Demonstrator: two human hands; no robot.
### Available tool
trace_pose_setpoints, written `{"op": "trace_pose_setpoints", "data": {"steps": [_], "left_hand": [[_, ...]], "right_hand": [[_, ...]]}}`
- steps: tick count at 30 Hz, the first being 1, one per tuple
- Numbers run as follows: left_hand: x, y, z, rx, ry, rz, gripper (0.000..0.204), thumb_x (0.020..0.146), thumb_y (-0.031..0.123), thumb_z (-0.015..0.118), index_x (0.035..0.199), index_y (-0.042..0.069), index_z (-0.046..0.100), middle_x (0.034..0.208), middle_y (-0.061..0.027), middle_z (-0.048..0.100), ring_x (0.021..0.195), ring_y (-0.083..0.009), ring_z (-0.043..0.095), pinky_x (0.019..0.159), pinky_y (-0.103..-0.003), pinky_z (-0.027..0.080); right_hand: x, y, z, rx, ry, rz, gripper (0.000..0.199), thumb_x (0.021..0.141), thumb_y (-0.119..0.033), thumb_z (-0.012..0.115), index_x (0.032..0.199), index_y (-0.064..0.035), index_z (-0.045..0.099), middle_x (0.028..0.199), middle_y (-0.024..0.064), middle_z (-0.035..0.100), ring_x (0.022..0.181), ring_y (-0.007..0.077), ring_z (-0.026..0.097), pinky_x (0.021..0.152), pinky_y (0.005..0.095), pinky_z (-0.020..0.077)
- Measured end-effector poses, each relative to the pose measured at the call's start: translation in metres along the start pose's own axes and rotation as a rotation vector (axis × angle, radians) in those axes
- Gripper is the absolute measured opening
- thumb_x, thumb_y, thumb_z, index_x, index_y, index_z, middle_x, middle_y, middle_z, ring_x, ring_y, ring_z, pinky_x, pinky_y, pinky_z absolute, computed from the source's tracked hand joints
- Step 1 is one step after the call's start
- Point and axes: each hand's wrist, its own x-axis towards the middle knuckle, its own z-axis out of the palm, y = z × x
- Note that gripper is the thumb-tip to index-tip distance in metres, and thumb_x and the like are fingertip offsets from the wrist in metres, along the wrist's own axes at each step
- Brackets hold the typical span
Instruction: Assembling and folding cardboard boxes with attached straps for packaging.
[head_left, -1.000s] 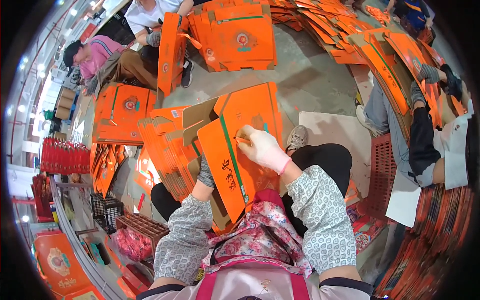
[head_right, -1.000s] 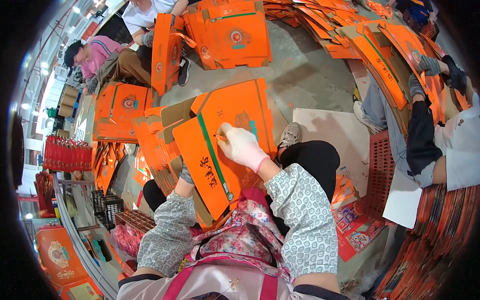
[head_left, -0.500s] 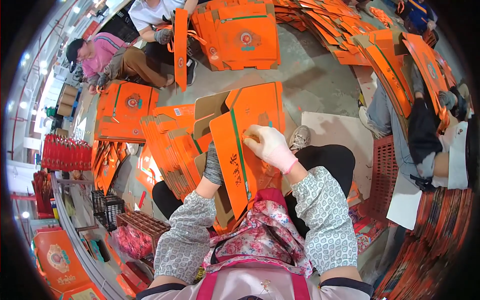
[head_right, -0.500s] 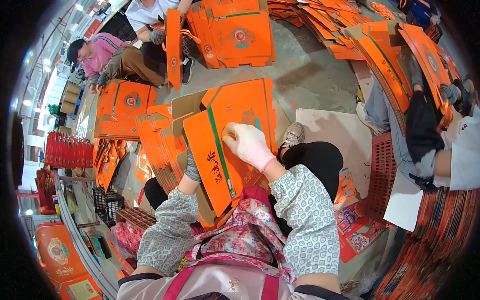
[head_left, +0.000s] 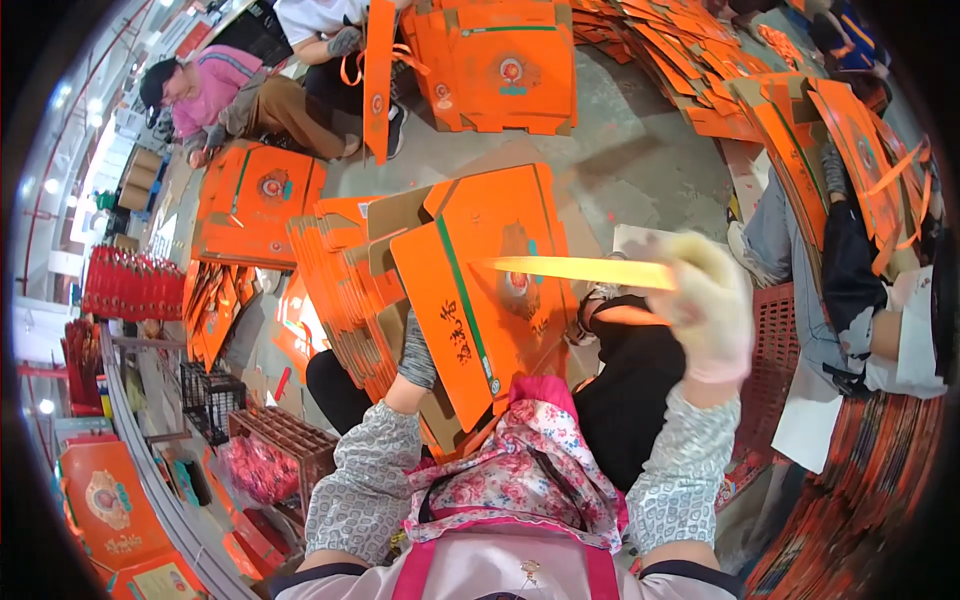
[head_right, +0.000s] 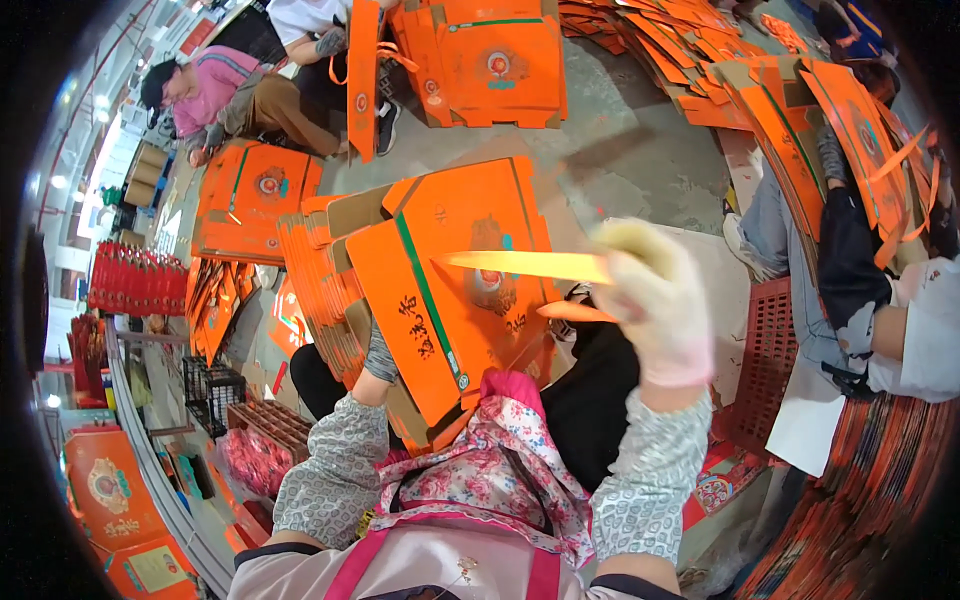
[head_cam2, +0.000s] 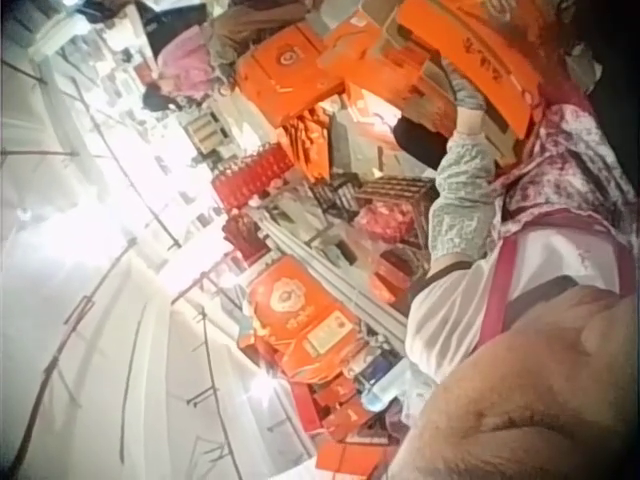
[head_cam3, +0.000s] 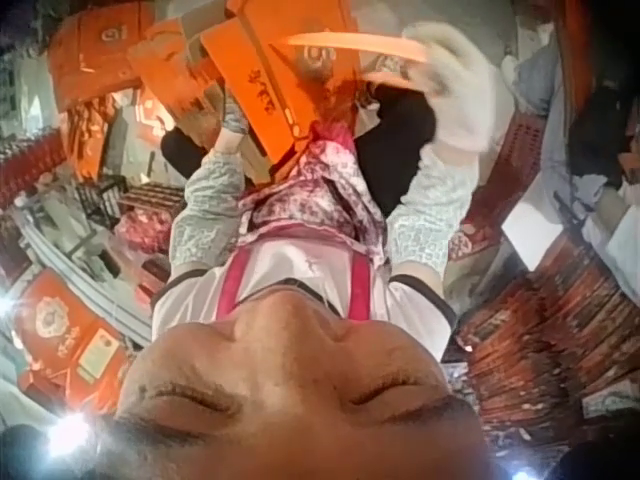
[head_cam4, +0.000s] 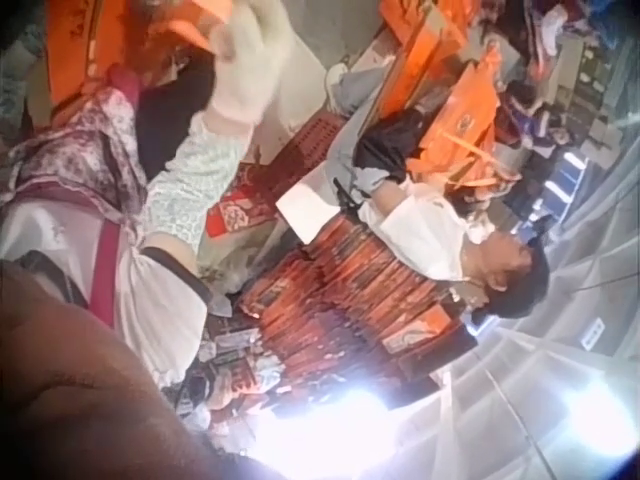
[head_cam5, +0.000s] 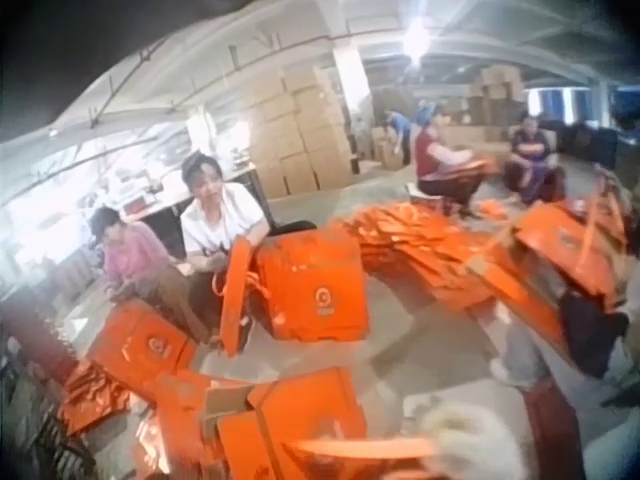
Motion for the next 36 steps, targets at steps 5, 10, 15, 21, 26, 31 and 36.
{"op": "trace_pose_setpoints", "data": {"steps": [5,10,15,21,26,31,36], "left_hand": [[0.029,-0.025,0.034,-0.030,0.031,-0.001,0.018,0.094,0.014,0.045,0.100,0.001,0.055,0.087,-0.0056,0.061,0.074,-0.0175,0.061,0.058,-0.029,0.052],[-0.010,-0.022,-0.005,-0.022,0.058,-0.007,0.018,0.094,0.014,0.045,0.100,0.001,0.056,0.087,-0.0054,0.061,0.074,-0.0172,0.061,0.058,-0.029,0.052],[-0.018,-0.024,-0.019,-0.013,0.059,-0.027,0.017,0.093,0.014,0.045,0.100,0.001,0.056,0.087,-0.0053,0.061,0.074,-0.0169,0.061,0.058,-0.028,0.052],[-0.017,-0.025,-0.023,-0.003,0.043,-0.040,0.017,0.093,0.013,0.046,0.100,0.001,0.056,0.086,-0.0051,0.061,0.074,-0.0165,0.060,0.058,-0.028,0.052],[-0.021,-0.026,-0.022,0.007,0.037,-0.019,0.017,0.093,0.013,0.046,0.099,0.001,0.056,0.086,-0.0050,0.061,0.073,-0.0162,0.060,0.058,-0.028,0.052],[-0.018,-0.027,-0.016,0.031,0.028,0.000,0.016,0.093,0.012,0.047,0.099,0.001,0.056,0.086,-0.0048,0.061,0.073,-0.0159,0.060,0.058,-0.028,0.051],[-0.022,-0.023,-0.019,0.058,0.016,0.001,0.016,0.092,0.012,0.047,0.099,0.001,0.056,0.086,-0.0047,0.061,0.073,-0.0156,0.060,0.058,-0.028,0.051]], "right_hand": [[-0.027,-0.026,-0.040,0.640,-0.625,-0.319,0.021,0.083,-0.014,0.060,0.089,-0.0042,0.042,0.068,0.0015,0.046,0.058,0.0111,0.047,0.055,0.0294,0.0414],[-0.019,-0.018,0.000,0.241,-0.169,-0.628,0.063,0.088,-0.015,0.054,0.137,0.0068,0.020,0.138,0.0327,0.026,0.129,0.0414,0.031,0.096,0.0508,0.0396],[0.001,0.027,0.030,-0.204,0.209,-0.397,0.022,0.092,-0.010,0.049,0.107,0.0050,0.052,0.095,0.0197,0.063,0.072,0.0204,0.064,0.065,0.0288,0.0527],[-0.005,0.015,-0.019,0.294,0.427,-0.606,0.019,0.093,-0.008,0.044,0.107,0.0048,0.048,0.097,0.0139,0.057,0.075,0.0160,0.059,0.057,0.0250,0.0462],[-0.014,-0.001,-0.025,0.331,0.085,-0.633,0.041,0.094,-0.012,0.039,0.127,0.0113,0.032,0.131,0.0243,0.043,0.114,0.0328,0.050,0.089,0.0415,0.0441],[-0.012,0.002,-0.039,0.121,0.115,-0.693,0.040,0.095,-0.022,0.045,0.119,0.0088,0.040,0.118,0.0213,0.051,0.104,0.0291,0.053,0.082,0.0399,0.0451],[-0.003,0.016,-0.052,0.030,0.046,-0.620,0.022,0.092,-0.019,0.049,0.097,0.0018,0.055,0.104,0.0128,0.054,0.093,0.0192,0.052,0.081,0.0338,0.0413]]}}
